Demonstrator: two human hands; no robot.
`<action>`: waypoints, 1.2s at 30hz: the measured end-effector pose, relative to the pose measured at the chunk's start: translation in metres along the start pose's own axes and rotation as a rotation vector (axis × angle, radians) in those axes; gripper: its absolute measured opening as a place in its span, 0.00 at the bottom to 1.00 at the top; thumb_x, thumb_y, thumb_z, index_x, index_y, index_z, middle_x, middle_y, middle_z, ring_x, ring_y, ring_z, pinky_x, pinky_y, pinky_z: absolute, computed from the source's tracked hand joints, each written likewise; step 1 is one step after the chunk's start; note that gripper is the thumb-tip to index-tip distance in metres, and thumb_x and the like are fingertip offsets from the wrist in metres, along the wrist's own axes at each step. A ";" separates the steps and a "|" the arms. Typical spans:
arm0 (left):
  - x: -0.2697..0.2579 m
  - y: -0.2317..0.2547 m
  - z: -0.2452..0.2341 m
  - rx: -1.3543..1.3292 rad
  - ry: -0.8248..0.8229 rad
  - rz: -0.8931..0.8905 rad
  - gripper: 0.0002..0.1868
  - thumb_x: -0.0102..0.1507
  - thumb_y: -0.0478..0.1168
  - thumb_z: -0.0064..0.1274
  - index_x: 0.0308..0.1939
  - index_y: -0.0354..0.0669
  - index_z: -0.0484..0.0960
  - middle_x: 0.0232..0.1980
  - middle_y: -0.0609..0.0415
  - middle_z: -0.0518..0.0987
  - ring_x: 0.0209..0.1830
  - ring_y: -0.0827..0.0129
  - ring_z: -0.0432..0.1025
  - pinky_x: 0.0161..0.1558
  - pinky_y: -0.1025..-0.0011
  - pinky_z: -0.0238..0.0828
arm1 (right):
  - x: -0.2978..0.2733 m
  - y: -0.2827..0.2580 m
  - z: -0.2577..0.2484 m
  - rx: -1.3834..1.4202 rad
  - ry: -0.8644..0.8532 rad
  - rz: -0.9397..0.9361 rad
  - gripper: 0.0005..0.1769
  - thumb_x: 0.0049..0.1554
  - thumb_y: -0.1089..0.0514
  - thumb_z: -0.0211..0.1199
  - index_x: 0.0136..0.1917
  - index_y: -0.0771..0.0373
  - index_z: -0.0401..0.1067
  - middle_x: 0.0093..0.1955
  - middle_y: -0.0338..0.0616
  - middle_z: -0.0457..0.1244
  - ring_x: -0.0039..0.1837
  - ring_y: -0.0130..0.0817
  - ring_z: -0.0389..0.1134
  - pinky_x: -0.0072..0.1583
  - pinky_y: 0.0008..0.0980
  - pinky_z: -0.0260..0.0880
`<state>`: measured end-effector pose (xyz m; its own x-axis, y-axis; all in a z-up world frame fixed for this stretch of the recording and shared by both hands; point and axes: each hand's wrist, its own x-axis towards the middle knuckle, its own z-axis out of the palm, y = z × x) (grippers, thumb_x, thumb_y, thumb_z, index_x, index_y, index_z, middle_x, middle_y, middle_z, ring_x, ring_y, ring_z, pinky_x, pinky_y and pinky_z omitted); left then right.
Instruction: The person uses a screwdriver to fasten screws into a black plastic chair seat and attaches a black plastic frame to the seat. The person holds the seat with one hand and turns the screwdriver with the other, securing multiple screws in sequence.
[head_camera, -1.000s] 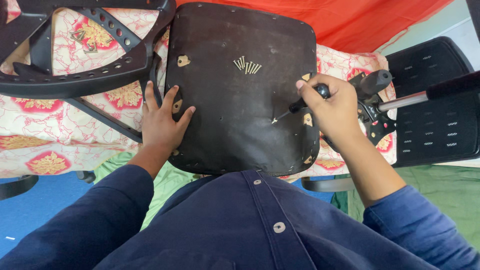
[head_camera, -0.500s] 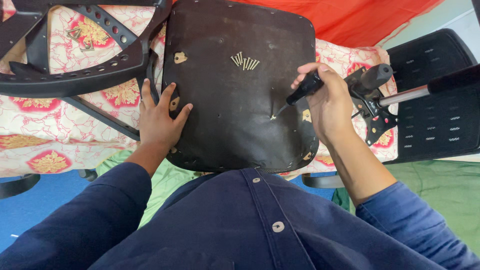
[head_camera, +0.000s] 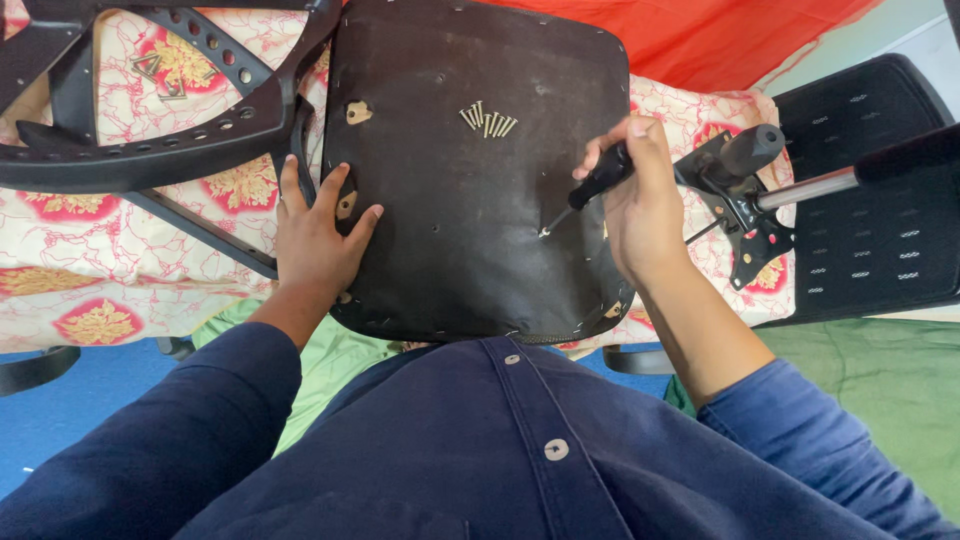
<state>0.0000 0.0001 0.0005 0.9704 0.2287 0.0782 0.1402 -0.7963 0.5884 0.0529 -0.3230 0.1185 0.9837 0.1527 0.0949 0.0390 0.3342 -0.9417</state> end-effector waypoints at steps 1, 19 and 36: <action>0.000 0.000 0.000 0.003 0.000 0.002 0.34 0.63 0.60 0.60 0.72 0.57 0.73 0.80 0.32 0.49 0.70 0.29 0.59 0.64 0.47 0.63 | 0.000 0.000 0.000 -0.006 0.000 0.010 0.12 0.69 0.50 0.50 0.54 0.61 0.63 0.47 0.44 0.60 0.53 0.34 0.63 0.62 0.37 0.65; 0.001 0.000 0.001 0.008 0.003 -0.002 0.34 0.63 0.59 0.60 0.71 0.57 0.74 0.80 0.32 0.49 0.70 0.30 0.59 0.64 0.48 0.63 | -0.002 0.003 -0.001 -0.087 0.029 0.060 0.09 0.69 0.52 0.51 0.54 0.60 0.63 0.44 0.39 0.58 0.49 0.30 0.62 0.60 0.38 0.68; 0.000 -0.002 0.003 0.017 0.038 0.041 0.34 0.63 0.59 0.60 0.71 0.56 0.74 0.79 0.29 0.51 0.70 0.28 0.60 0.64 0.47 0.63 | 0.000 -0.001 -0.005 -0.146 0.045 0.051 0.09 0.69 0.55 0.56 0.49 0.55 0.58 0.39 0.44 0.58 0.43 0.32 0.62 0.60 0.41 0.71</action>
<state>0.0004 -0.0001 -0.0032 0.9671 0.2167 0.1330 0.1041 -0.8148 0.5704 0.0537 -0.3279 0.1182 0.9918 0.1235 0.0342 0.0104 0.1881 -0.9821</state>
